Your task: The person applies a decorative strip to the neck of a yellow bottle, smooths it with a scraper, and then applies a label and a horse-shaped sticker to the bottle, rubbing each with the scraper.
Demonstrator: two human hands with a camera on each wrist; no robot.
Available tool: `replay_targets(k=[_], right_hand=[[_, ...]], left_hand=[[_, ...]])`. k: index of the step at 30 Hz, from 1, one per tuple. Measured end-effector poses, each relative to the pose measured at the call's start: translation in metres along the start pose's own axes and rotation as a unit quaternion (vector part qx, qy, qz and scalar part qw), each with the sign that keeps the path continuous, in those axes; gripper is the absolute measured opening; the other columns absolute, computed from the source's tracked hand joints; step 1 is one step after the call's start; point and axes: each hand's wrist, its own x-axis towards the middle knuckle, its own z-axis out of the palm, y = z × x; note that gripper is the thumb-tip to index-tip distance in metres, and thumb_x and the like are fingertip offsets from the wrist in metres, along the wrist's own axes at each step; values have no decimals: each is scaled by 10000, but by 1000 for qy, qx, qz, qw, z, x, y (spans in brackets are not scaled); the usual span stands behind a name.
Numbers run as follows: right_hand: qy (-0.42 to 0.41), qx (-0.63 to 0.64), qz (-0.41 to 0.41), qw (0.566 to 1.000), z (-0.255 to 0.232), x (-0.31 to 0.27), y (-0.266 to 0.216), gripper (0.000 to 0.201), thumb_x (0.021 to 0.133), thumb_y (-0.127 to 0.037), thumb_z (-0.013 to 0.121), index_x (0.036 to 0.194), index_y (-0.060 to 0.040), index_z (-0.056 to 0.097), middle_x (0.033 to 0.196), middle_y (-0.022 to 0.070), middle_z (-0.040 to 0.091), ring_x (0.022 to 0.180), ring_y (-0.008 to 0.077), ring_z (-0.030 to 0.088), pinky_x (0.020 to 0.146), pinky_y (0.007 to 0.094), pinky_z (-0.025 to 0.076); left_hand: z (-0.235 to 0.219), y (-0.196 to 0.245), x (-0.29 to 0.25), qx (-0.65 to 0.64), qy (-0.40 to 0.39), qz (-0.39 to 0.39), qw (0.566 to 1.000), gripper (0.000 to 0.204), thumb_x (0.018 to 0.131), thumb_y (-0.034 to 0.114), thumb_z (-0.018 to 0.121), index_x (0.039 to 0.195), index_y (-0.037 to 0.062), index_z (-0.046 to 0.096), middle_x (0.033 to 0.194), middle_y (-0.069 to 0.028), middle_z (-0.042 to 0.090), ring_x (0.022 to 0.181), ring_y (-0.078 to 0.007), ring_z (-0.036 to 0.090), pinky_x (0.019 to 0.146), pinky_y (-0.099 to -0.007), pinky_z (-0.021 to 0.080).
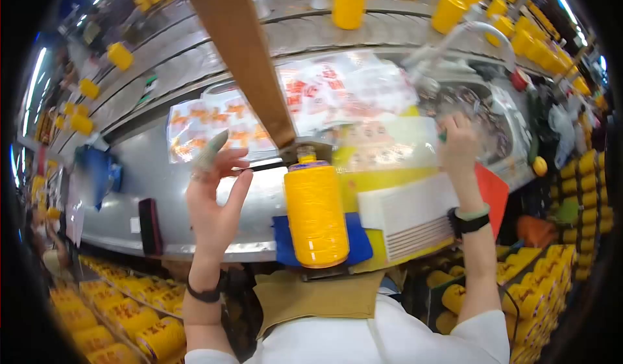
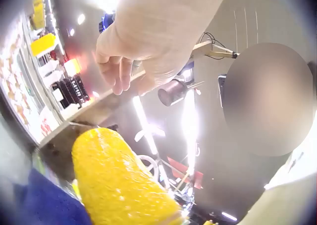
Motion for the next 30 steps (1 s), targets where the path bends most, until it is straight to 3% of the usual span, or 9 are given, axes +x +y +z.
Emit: replay_targets(k=[4,8,10,12,16,19,21,25,30], right_hand=[[-164,38,27,985,18,-20,12,221,789,-44,757,993,-72,677,965,124,669,922,364,676,786,473,535],[-205,53,8,977,4,-18,5,299,835,-161,813,1093,-73,691,1029,136,693,943,379,683,813,469,543],[-190,56,14,980,-1,-19,2,389,825,-171,828,1170,-70,679,1055,146,694,957,387,679,821,470,544],[-175,54,20,983,-12,-17,-1,480,815,-181,844,1247,-68,668,1082,156,695,972,395,676,829,471,545],[-136,38,17,990,-50,-10,-36,621,787,-138,864,1355,-61,625,1125,167,681,981,387,660,834,461,537],[-128,96,13,987,-78,-12,-75,600,779,-124,871,1328,-50,641,1102,151,664,946,350,641,815,436,525],[-131,141,12,981,-91,-26,-101,584,777,-125,874,1310,-44,650,1085,141,655,926,328,630,802,423,517],[-241,354,-29,903,-99,-50,-151,663,730,-248,916,1321,-82,664,1005,129,610,866,286,594,765,390,510],[-264,362,-76,891,-105,-76,-199,821,654,-285,939,1405,-130,647,977,99,533,859,273,573,751,379,517]], left_hand=[[-17,-38,13,46,-8,-62,997,587,929,6,731,1477,22,522,1192,-113,728,1031,-172,701,906,-311,557],[-17,-75,22,135,-78,-71,985,541,928,62,744,1433,-4,560,1237,-154,728,1077,-217,708,969,-342,547],[-8,-93,26,186,-119,-60,973,536,926,85,748,1421,-19,571,1267,-183,718,1109,-255,706,999,-357,538],[7,-108,34,258,-167,56,950,638,876,227,825,1368,-86,568,1281,-292,670,1209,-423,651,1036,-439,525],[22,-99,43,352,-295,27,888,649,813,293,859,1294,-68,614,1217,-283,679,1237,-412,612,1076,-449,481],[18,-90,43,368,-306,9,878,549,781,258,871,1195,-27,651,1120,-229,700,1142,-388,645,1012,-455,505],[16,-114,36,356,-282,86,887,367,763,123,818,1076,5,667,964,-170,718,1038,-364,671,922,-451,527],[5,-120,27,380,-250,129,881,319,791,-2,688,1108,34,689,954,-172,710,1008,-373,669,889,-470,528],[7,-109,28,332,-195,153,910,198,858,-23,643,1036,13,723,917,-169,710,929,-361,676,840,-459,542]])
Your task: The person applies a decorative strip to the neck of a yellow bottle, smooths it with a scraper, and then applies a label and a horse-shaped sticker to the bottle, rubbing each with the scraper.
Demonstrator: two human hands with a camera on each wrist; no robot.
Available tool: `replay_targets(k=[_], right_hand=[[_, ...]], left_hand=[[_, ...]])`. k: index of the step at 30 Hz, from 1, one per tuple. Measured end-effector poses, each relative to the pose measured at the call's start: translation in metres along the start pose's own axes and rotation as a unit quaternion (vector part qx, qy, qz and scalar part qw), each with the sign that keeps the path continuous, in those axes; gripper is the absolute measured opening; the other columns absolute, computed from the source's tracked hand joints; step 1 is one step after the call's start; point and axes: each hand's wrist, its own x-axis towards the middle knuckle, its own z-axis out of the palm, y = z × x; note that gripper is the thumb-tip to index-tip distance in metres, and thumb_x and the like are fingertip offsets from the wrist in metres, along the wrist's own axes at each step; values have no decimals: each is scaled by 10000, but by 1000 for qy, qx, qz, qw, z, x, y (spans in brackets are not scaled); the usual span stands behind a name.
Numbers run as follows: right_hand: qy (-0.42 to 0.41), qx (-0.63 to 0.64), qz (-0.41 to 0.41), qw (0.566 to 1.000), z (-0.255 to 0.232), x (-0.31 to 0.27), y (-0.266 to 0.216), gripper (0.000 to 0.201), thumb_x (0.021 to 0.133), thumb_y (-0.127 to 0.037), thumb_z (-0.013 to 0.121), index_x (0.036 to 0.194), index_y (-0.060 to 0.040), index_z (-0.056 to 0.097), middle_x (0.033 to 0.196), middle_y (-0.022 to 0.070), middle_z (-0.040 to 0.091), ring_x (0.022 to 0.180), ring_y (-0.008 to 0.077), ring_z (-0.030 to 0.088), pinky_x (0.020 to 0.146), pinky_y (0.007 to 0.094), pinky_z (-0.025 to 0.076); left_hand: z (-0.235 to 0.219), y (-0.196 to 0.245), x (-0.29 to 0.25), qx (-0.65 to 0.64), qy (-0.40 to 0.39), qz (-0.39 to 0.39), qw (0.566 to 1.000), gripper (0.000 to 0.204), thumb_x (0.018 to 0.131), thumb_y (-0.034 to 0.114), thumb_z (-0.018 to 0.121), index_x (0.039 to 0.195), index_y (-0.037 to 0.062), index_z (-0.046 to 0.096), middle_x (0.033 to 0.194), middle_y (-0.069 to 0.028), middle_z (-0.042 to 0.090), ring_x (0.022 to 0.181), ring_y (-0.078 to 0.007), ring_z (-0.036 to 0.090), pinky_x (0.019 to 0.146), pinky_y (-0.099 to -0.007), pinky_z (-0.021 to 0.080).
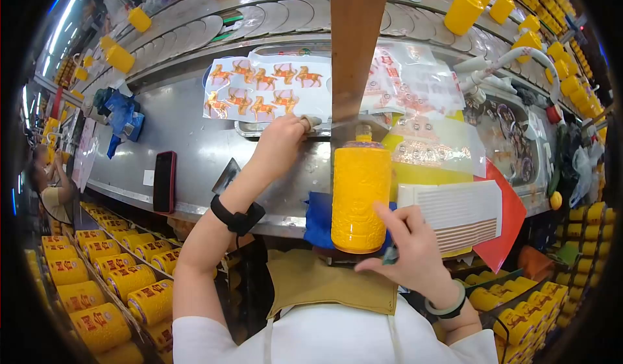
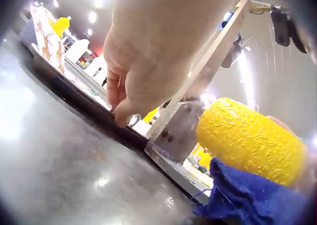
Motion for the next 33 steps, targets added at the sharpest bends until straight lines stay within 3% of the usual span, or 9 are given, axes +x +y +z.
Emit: replay_targets(k=[3,9,13,16,23,24,29,31,33], right_hand=[[10,-94,-59,994,22,-5,11,815,669,-181,914,1434,-136,636,975,84,492,868,255,566,742,372,524],[48,-20,-45,998,31,-23,29,698,755,-168,883,1409,-105,646,1001,105,532,851,262,581,743,374,533],[23,148,-41,988,5,-4,32,525,914,-279,809,1351,-39,644,921,110,519,829,252,556,743,335,494],[98,239,16,966,2,11,41,403,991,-131,602,1378,-22,572,909,43,436,810,159,422,761,261,378],[87,360,170,913,12,48,24,571,996,-122,661,1510,-42,425,923,2,437,851,95,416,779,239,380],[84,339,151,925,16,50,27,633,988,-154,706,1532,-41,402,892,-11,438,822,87,426,754,236,382],[71,374,212,900,24,52,35,655,984,-147,719,1548,-43,404,858,-29,438,774,67,436,706,221,374],[59,377,219,898,25,50,38,663,983,-146,724,1555,-42,404,854,-33,441,762,61,439,694,217,371],[69,419,217,879,28,48,41,667,983,-139,727,1562,-42,410,860,-39,444,768,58,437,693,214,369]], left_hand=[[-6,3,-2,-68,4,-69,995,204,880,-36,658,1072,-5,720,945,-176,718,917,-371,681,846,-445,550],[-48,85,-4,-140,244,-94,955,329,894,-110,668,1202,-8,725,996,-140,739,878,-315,716,740,-389,575],[-53,123,-27,-123,157,90,976,485,823,-20,797,1298,-15,702,1057,-129,742,885,-285,704,807,-379,571],[-57,147,-24,-75,56,128,987,500,787,44,839,1266,-25,710,1048,-146,732,899,-327,693,800,-414,568],[-42,157,-52,-171,139,96,971,389,836,38,814,1210,-26,730,1116,-184,732,1006,-341,684,875,-426,563],[-38,156,-59,-229,158,20,960,396,884,19,744,1273,-30,686,1215,-191,704,1100,-334,668,929,-422,551],[-6,148,-51,-499,218,-226,808,577,1036,35,570,1570,-14,358,1538,-171,503,1354,-250,537,1154,-391,409],[-7,147,-44,-694,113,-291,649,593,1069,80,562,1588,-14,290,1544,-135,470,1377,-200,495,1173,-365,382],[-6,148,-41,-708,61,-289,641,577,1078,104,578,1566,-27,300,1498,-118,496,1365,-178,497,1157,-345,401]])
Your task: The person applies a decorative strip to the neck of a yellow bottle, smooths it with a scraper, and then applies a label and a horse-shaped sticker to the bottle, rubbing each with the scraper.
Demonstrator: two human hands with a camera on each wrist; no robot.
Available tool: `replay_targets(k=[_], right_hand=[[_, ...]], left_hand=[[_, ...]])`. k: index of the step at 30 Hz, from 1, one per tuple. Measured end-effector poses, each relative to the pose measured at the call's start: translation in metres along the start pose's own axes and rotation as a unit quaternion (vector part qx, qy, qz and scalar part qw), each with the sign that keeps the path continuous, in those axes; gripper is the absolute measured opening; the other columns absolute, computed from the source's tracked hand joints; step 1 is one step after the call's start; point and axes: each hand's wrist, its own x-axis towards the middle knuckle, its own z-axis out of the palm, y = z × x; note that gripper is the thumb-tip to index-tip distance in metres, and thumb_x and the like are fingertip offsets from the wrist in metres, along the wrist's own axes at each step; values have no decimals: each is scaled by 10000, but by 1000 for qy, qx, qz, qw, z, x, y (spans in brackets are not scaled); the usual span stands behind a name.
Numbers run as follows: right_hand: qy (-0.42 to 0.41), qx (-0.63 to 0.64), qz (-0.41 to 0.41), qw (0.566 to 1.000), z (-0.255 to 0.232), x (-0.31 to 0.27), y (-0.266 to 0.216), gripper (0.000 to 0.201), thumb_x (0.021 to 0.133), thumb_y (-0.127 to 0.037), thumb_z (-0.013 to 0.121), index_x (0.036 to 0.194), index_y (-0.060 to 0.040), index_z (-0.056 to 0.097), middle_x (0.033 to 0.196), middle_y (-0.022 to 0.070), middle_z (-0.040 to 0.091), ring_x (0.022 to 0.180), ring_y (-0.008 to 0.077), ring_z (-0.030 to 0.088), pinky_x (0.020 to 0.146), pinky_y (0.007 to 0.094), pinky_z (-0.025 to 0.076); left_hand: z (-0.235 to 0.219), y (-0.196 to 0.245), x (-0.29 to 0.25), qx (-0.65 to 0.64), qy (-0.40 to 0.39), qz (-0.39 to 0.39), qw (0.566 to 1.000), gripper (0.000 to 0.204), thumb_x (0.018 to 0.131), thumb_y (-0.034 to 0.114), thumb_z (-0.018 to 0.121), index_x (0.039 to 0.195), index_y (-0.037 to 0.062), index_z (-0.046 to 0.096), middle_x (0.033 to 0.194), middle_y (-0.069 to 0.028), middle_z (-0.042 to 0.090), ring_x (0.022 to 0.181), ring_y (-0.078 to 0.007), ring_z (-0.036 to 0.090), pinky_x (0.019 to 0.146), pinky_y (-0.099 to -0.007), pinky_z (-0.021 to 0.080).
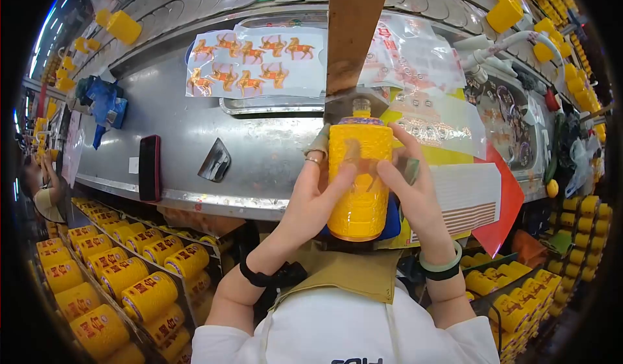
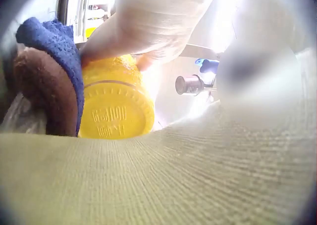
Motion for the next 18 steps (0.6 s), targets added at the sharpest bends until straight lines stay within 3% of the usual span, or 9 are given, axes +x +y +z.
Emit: replay_targets(k=[10,12,18], right_hand=[[-3,46,-9,999,-2,-5,10,677,977,-116,727,1565,-11,407,920,-30,496,849,64,498,771,212,424],[-3,61,5,998,-5,-2,10,682,972,-111,730,1563,-13,403,946,-27,507,864,64,511,780,218,433],[-2,34,18,999,0,-2,6,687,972,-117,735,1560,-16,394,954,-25,523,884,65,525,798,221,437]], left_hand=[[0,-3,-4,19,-4,20,1000,599,1073,121,597,1563,-33,289,1491,-130,507,1359,-173,508,1139,-338,415],[-3,-2,-6,23,-20,-5,1000,687,1071,91,557,1638,-29,188,1632,-153,369,1515,-235,361,1243,-392,281],[-4,-5,-8,24,-28,16,999,710,1071,93,546,1653,-19,155,1656,-151,329,1538,-240,319,1254,-395,258]])
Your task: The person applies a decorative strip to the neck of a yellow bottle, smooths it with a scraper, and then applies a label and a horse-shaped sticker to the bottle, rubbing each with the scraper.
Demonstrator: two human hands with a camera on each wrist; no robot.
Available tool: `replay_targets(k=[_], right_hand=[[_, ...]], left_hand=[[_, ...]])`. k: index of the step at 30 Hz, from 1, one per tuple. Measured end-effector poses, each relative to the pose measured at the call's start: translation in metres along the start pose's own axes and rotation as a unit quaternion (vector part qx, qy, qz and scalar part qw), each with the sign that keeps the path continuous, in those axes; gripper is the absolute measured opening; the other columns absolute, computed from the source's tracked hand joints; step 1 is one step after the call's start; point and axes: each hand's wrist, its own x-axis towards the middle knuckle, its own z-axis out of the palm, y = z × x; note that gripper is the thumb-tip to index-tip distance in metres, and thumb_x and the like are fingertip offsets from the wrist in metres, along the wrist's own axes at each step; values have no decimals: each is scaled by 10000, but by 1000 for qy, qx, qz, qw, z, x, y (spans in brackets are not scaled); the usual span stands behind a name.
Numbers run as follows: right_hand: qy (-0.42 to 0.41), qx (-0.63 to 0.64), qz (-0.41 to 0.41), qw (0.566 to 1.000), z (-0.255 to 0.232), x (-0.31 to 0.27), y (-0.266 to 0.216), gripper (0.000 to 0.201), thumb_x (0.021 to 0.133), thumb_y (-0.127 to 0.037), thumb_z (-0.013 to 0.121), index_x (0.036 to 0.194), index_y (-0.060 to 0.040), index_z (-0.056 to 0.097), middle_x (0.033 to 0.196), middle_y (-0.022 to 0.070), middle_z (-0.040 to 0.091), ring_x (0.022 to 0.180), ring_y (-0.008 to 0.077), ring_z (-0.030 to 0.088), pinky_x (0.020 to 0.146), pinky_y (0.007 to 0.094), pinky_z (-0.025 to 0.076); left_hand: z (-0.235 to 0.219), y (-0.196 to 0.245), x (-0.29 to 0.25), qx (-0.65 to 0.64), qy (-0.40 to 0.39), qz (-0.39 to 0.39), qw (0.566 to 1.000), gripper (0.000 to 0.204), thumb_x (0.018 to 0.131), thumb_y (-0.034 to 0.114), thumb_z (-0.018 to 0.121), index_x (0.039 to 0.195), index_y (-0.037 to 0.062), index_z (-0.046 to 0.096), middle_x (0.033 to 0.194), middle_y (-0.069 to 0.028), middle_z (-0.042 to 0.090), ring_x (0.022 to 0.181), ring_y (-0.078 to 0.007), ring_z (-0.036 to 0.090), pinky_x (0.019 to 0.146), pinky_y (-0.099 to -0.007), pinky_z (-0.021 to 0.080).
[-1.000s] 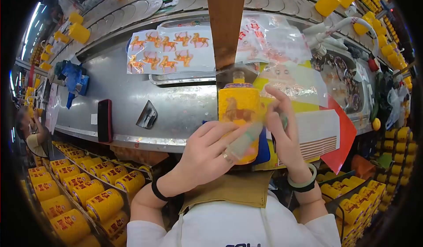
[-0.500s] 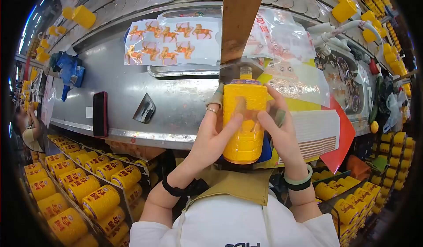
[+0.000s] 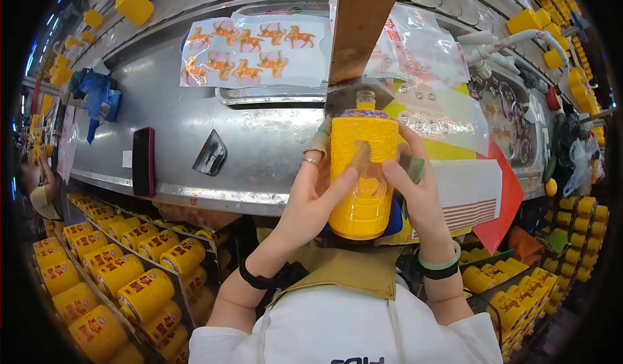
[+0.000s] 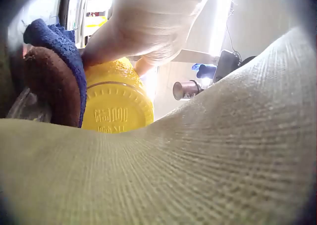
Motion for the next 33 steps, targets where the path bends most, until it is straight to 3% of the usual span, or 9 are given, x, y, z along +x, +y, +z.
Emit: replay_targets(k=[3,25,28,33], right_hand=[[-2,9,0,1000,1,0,-1,684,974,-119,734,1559,-14,395,947,-24,523,879,67,525,795,222,436],[-5,13,0,1000,3,-1,-2,696,988,-141,733,1564,1,370,995,-2,565,913,87,562,841,238,460],[13,48,9,999,7,-2,-6,669,1001,-168,720,1561,-12,390,979,-17,534,913,76,530,834,233,436],[0,23,16,1000,-4,-1,2,598,1036,-223,671,1557,-52,431,1018,-28,501,975,76,485,885,235,405]], left_hand=[[1,-2,0,-46,12,-8,999,698,1079,101,530,1658,-4,157,1662,-142,325,1538,-241,322,1254,-393,256],[5,-2,1,-14,28,0,1000,673,1088,78,476,1666,8,140,1678,-134,297,1547,-236,302,1257,-385,248],[3,-4,0,3,23,13,1000,636,1114,129,442,1665,8,147,1675,-132,304,1543,-240,311,1260,-388,248],[-5,-11,-1,-131,48,-44,989,567,1156,247,345,1647,6,197,1667,-127,325,1538,-246,323,1261,-401,257]])
